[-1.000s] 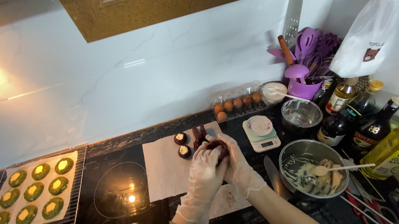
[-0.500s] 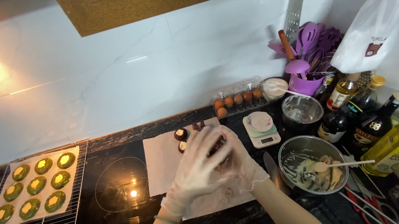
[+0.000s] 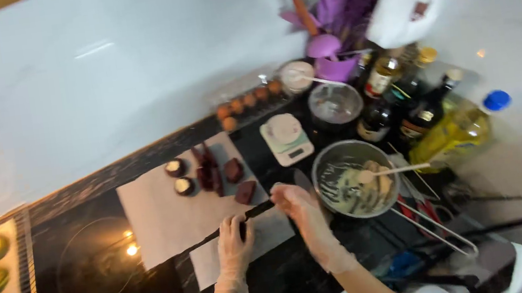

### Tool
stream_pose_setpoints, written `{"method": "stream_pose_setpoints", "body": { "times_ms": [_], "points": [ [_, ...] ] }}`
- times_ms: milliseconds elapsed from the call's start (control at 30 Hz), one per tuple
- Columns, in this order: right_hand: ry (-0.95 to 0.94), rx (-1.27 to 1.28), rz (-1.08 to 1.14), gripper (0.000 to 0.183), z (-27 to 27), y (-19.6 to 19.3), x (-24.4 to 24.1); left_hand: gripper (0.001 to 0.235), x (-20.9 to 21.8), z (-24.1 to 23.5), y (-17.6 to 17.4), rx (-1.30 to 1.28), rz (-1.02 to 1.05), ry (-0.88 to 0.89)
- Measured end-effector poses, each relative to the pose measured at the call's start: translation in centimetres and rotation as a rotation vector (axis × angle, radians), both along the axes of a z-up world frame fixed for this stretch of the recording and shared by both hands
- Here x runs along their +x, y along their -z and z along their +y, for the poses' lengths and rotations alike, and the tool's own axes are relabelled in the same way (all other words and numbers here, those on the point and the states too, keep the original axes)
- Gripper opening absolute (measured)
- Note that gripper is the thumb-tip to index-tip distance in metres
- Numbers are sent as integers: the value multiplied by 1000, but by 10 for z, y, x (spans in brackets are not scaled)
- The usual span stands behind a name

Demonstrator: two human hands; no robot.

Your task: Prepare and fill chocolate desserts on a kitchen counter.

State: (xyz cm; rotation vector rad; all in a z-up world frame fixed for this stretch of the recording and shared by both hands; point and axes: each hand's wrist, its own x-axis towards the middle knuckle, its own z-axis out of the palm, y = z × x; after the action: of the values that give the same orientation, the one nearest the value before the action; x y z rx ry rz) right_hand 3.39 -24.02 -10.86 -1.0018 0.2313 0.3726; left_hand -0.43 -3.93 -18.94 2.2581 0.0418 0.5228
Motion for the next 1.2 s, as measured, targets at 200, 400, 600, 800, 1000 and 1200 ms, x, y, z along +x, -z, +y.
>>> {"method": "stream_pose_setpoints", "body": {
  "times_ms": [200, 400, 600, 800, 1000, 1200],
  "points": [
    [521, -688, -404, 26, -119, -18, -12, 32, -4, -8, 3, 443, -48, 120],
    [92, -1664, -400, 35, -182, 18, 5, 41, 1, -54, 2, 316, -185, 114],
    [144, -1676, -429, 34, -183, 8, 8, 41, 14, -131, -56, 77, -35, 430],
    [-319, -1552, -483, 35, -178, 21, 20, 26, 28, -145, -65, -311, 84, 253],
    [-235, -1343, -314, 19, -163, -13, 24, 25, 34, -145, -52, -492, 400, 109],
    [183, -1309, -458, 21, -169, 7, 38, 20, 33, -154, -30, -488, 719, 187]
  ]
}}
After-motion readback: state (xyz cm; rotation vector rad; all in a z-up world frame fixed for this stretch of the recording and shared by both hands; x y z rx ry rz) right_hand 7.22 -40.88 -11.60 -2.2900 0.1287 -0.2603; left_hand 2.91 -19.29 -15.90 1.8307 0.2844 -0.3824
